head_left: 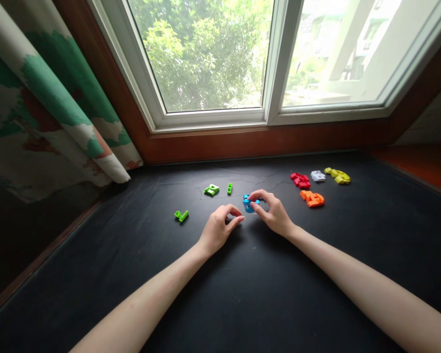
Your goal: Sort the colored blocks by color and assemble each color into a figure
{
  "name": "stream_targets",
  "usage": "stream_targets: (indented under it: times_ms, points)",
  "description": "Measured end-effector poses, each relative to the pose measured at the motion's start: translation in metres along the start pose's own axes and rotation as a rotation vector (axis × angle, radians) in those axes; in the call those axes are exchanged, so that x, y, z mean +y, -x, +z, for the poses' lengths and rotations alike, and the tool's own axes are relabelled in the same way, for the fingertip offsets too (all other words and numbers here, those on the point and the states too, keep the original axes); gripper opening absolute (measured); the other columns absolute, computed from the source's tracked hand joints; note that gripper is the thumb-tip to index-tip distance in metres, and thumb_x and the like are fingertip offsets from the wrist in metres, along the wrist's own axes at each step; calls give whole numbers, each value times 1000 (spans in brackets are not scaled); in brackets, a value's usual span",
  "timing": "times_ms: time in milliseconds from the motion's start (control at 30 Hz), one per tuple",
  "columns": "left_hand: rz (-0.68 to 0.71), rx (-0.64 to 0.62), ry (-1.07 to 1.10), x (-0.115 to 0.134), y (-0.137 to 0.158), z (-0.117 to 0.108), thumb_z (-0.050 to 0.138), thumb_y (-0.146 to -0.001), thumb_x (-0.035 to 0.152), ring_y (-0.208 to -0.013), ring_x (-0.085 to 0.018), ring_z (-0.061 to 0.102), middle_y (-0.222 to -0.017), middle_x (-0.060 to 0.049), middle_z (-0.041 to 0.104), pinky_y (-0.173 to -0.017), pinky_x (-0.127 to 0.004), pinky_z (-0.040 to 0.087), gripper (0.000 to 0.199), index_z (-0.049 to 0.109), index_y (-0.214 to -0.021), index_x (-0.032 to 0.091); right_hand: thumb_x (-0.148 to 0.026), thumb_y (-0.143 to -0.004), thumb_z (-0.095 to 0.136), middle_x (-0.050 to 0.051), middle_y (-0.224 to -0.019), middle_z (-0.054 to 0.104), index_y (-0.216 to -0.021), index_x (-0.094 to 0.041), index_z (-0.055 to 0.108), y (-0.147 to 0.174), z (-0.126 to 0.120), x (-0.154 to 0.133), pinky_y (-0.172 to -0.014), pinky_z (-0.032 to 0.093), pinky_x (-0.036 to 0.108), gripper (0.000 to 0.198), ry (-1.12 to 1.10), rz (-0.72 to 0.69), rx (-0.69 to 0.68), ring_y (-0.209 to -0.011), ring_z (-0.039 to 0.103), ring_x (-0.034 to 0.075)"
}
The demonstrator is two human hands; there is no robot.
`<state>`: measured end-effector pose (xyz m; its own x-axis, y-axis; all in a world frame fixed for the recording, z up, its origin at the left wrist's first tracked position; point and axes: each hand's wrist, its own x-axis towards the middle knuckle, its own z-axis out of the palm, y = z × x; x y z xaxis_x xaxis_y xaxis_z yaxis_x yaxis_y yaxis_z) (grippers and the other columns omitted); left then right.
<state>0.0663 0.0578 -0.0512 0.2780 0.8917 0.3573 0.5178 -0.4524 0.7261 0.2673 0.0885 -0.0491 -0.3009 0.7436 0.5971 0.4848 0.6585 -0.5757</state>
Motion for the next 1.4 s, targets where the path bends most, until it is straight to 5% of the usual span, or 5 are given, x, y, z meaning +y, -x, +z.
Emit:
stream_targets:
  times_ms: [433,767,933,1200,1400]
  points:
    - [40,3,-74,-4,1,2,58,-90,28,-88,-20,61,-92,-3,67,-81,-31,48,9,63,-90,21,-25,-95,54,4,-99,72,-97,-25,67,-1,-4,15,-91,35,40,14,186,-194,-208,-98,58,22]
    - [232,-87,-276,0,2,2,62,-88,20,-102,-24,58,-107,-8,65,-92,-39,48,18,61,-106,20,-23,-92,49,9,-104,68,-102,-21,66,-3,-19,46,-89,43,44,20,164,123,43,-101,59,27]
    - [358,-182,-472,6,-4,6,62,-90,23,-111,-25,57,-122,-8,63,-93,-40,49,33,55,-123,21,-25,-87,53,9,-113,66,-115,-21,62,-3,-18,64,-90,48,43,30,104,213,-39,-98,61,25]
    - [323,-99,-627,5,-30,21,66,-88,28,-107,-25,58,-114,-9,63,-91,-39,51,18,62,-102,18,-22,-87,52,8,-110,67,-106,-21,65,-4,-18,62,-93,47,43,23,161,197,-131,-102,60,25]
    - [274,-50,-519,-4,-37,25,71,-84,30,-125,-29,51,-136,-15,53,-103,-45,46,48,52,-127,18,-21,-84,57,8,-112,68,-109,-22,63,-4,-16,59,-94,46,46,25,217,213,-143,-105,59,28]
